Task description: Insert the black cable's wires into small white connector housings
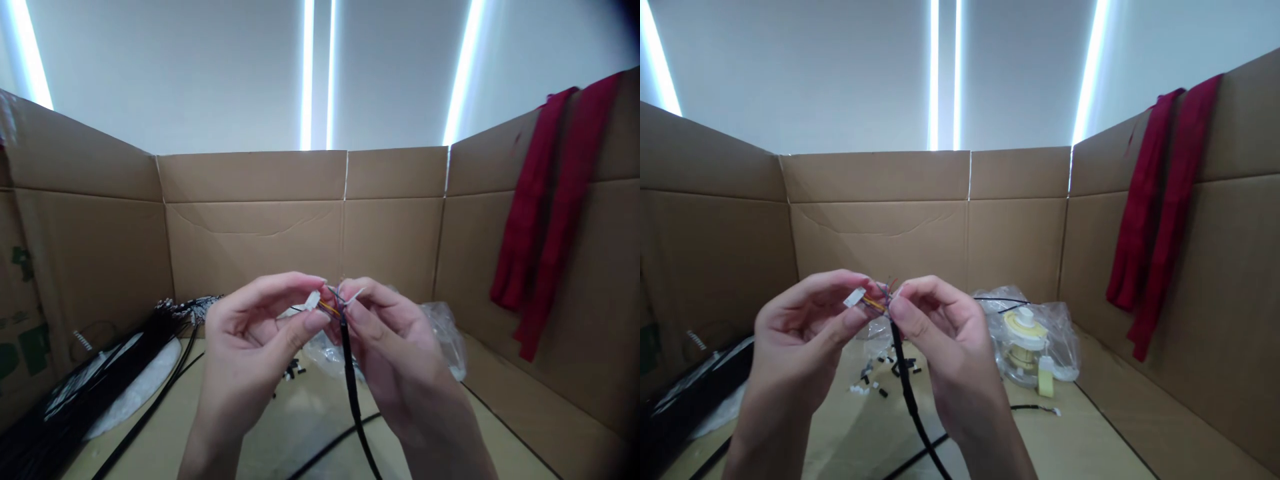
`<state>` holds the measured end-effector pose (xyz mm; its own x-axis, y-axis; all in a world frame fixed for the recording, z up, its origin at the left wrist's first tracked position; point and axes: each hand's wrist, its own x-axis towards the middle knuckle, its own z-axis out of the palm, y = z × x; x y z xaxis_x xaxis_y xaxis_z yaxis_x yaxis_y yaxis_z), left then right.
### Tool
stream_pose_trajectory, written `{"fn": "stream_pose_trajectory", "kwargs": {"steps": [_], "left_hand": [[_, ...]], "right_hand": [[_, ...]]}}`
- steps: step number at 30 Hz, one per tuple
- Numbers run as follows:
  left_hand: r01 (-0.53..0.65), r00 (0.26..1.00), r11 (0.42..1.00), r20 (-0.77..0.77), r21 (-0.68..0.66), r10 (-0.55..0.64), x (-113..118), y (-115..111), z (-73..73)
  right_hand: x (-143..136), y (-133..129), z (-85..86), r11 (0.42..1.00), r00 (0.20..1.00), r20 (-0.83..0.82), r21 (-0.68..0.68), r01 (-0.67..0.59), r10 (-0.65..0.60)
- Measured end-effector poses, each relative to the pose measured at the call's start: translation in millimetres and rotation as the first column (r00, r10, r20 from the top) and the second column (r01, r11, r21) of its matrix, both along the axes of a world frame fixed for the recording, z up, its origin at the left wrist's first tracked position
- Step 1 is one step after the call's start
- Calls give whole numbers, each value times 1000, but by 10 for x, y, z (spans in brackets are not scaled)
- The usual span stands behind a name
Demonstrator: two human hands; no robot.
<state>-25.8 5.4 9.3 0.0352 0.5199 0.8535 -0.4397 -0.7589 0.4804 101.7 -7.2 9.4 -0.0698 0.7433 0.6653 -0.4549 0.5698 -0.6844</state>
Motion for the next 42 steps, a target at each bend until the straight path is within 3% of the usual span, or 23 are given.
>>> {"fn": "stream_pose_trajectory", "kwargs": {"steps": [4,8,10,15,19,21,24,26,28,30,34,37,42], "left_hand": [[-139,990,985,11,99,139,-19,-58,-14],[-420,907,886,76,195,413,3,-137,-6],[-469,883,855,79,222,463,0,-175,-13],[-393,907,880,-41,267,418,-106,-189,-32],[-243,931,906,-181,345,318,-220,-131,11],[-255,916,886,-195,388,349,-255,-119,38],[-345,861,807,-181,479,475,-273,-142,59],[-354,835,794,-215,495,506,-262,-165,56],[-344,839,827,-249,444,483,-235,-173,40],[-363,864,853,-207,376,459,-200,-160,21],[-418,874,835,-91,357,477,-158,-124,10],[-426,874,837,-82,342,479,-149,-123,6],[-413,909,895,23,170,415,-117,-119,-19]], "right_hand": [[-11,-121,24,999,1000,22,-36,-19,20],[-46,-172,18,997,1000,26,-77,15,-13],[-56,-187,13,998,1000,31,-66,-3,5],[-46,-201,25,988,998,-28,-147,-55,51],[-10,-162,35,949,979,-55,-243,-203,195],[-5,-143,34,921,965,-47,-289,-261,258],[-22,-127,27,911,957,-16,-301,-282,291],[-37,-121,17,926,964,5,-278,-254,266],[-43,-118,3,952,979,29,-240,-189,202],[-36,-123,-10,978,993,60,-190,-90,103],[-26,-148,-19,996,999,34,-91,18,-15],[-41,-152,-12,984,994,-43,-147,-105,99],[-58,-101,-11,903,920,-186,-203,-379,345]]}}
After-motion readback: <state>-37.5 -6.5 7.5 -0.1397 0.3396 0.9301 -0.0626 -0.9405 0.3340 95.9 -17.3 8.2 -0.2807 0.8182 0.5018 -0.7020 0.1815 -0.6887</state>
